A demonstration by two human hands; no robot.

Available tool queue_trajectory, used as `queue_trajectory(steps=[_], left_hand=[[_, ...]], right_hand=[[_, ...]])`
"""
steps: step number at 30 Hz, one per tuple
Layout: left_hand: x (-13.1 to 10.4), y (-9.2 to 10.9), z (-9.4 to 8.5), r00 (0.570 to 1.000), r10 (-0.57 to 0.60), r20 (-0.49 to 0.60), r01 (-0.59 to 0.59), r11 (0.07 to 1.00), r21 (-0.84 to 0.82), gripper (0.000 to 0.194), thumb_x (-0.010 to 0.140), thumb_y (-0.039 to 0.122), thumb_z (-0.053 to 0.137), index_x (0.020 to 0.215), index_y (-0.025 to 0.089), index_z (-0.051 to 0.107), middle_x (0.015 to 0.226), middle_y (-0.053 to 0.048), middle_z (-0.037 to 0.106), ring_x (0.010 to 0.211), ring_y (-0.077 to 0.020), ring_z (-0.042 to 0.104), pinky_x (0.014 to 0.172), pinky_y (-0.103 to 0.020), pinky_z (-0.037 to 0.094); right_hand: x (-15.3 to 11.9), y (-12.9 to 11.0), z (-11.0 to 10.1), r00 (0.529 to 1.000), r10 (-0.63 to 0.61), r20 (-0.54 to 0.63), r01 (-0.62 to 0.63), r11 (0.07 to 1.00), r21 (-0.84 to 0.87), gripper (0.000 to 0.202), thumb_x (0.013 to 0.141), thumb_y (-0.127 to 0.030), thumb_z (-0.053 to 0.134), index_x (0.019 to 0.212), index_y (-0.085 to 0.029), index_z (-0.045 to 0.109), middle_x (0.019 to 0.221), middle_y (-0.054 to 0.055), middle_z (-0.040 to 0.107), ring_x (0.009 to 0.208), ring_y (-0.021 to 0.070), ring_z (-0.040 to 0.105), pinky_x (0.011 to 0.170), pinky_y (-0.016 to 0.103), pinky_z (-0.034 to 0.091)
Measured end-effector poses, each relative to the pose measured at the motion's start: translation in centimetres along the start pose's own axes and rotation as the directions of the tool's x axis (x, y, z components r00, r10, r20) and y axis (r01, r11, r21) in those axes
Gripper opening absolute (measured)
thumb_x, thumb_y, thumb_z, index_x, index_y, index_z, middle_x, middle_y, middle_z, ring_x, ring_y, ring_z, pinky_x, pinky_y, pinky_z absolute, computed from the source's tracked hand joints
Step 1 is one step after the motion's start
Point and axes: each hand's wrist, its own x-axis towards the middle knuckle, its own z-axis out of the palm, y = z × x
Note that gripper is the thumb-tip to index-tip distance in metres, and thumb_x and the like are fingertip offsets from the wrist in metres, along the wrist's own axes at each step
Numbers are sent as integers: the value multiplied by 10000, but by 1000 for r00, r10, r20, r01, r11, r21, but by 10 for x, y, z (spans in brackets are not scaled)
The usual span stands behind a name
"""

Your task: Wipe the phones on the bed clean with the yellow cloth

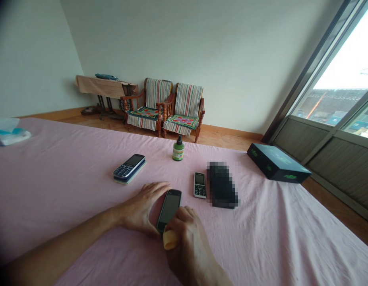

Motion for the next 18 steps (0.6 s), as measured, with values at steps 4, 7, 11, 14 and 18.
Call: queue_trajectory(steps=[4, 7, 11, 14, 18], left_hand=[[0, -1, 1, 1000, 6, -19, -6, 1000, -8, 1073, 509, 538, 796, 1411, 217, 311, 1482, -135, 323, 1348, -369, 296, 1111, -479, 220], [0, 2, 0, 1000, 7, -14, -7, 1000, -6, 1064, 494, 559, 797, 1390, 205, 345, 1472, -142, 338, 1339, -368, 312, 1108, -475, 230], [0, 4, -2, 1000, 3, -6, -3, 1000, 0, 1097, 473, 608, 794, 1389, 197, 351, 1470, -153, 340, 1337, -385, 309, 1099, -496, 235], [0, 3, -1, 1000, 2, -4, -2, 1000, 14, 1113, 480, 626, 785, 1397, 178, 342, 1472, -160, 334, 1342, -386, 300, 1101, -505, 230], [0, 2, -1, 1000, 4, -7, -3, 1000, 16, 1102, 489, 620, 783, 1394, 173, 343, 1471, -163, 335, 1346, -378, 298, 1103, -501, 231]], right_hand=[[0, -4, 7, 998, -39, 39, 39, 999, 9, 252, 700, -3, 603, 761, -227, 700, 831, 35, 607, 787, 185, 531, 643, 277, 351], [0, -1, 4, 999, -45, 11, 45, 999, -10, 236, 697, 8, 578, 719, -206, 676, 800, 34, 598, 762, 177, 522, 640, 279, 339], [-1, 5, -8, 1000, 16, -13, -16, 999, -37, 252, 649, 54, 523, 611, -171, 629, 683, 22, 557, 650, 145, 493, 581, 265, 298], [-2, 5, -11, 999, 43, -18, -44, 998, -38, 271, 624, 70, 501, 604, -167, 630, 666, 16, 547, 626, 135, 481, 560, 256, 286], [-2, 6, -8, 998, 51, -47, -52, 999, -11, 296, 619, 83, 478, 602, -169, 632, 674, 15, 549, 647, 137, 499, 561, 248, 303]])
